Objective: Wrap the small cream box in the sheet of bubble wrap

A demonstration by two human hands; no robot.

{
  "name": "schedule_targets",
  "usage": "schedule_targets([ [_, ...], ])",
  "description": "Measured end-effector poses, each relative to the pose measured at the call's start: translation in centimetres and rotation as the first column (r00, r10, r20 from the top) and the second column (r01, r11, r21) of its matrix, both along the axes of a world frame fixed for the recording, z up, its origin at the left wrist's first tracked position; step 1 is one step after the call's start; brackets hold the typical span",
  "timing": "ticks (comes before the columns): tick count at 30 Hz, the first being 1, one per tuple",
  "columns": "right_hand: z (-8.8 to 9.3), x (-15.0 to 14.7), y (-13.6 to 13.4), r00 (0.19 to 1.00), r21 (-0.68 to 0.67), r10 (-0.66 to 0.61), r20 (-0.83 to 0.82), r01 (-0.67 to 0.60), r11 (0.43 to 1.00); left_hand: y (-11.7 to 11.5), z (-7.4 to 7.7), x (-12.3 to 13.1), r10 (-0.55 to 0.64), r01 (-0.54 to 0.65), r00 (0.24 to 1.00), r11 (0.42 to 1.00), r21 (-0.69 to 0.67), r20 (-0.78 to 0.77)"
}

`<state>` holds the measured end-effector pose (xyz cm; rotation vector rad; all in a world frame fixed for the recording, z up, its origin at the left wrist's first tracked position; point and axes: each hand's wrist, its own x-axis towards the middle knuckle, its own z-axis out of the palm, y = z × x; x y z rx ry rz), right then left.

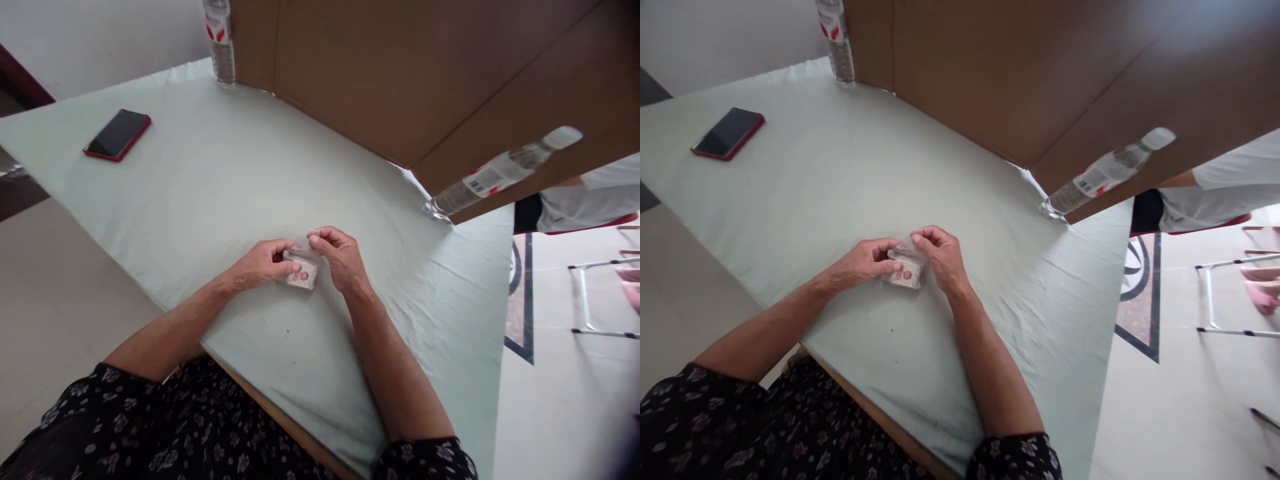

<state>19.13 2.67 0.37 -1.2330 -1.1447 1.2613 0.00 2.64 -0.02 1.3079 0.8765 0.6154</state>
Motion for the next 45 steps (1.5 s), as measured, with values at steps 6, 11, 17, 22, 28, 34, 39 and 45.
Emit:
schedule_targets([
  [6,0.3,0.2,-1.0,0.988,0.045,0.097,0.121,-0.103,0.994,0.5,-0.2,-0.2,0.090,-0.072,0.985,0.990,0.123,-0.148],
  [11,0.2,0.3,-1.4,0.935,0.219,0.077,0.347,-0.160,0.963,0.8,-0.2,-0.1,0.136,-0.096,0.975,0.970,0.222,-0.176],
  [17,-0.4,1.0,-2.4,0.785,0.371,0.004,0.619,-0.297,0.880,0.7,-0.2,0.0,0.151,-0.073,0.965,0.938,0.338,-0.213],
  [22,-0.2,2.2,-3.5,0.778,0.438,-0.061,0.626,-0.286,0.852,0.5,-0.5,0.0,0.205,-0.071,0.939,0.901,0.427,-0.276],
  [28,-1.5,2.5,-2.3,0.825,0.285,0.114,0.553,-0.316,0.905,0.6,-0.7,0.0,0.237,-0.109,0.934,0.901,0.419,-0.266],
  [34,-3.1,1.4,-2.1,0.823,0.245,0.166,0.544,-0.344,0.906,0.2,-0.4,0.3,0.237,-0.147,0.951,0.913,0.380,-0.201],
  [39,-2.9,1.8,-2.8,0.806,0.256,0.153,0.572,-0.353,0.900,0.2,-0.8,0.5,0.256,-0.159,0.948,0.897,0.413,-0.191],
  [45,-3.5,2.5,-3.1,0.943,0.246,0.105,0.315,-0.188,0.951,0.4,-0.9,0.2,0.351,-0.283,0.922,0.899,0.335,-0.163],
])
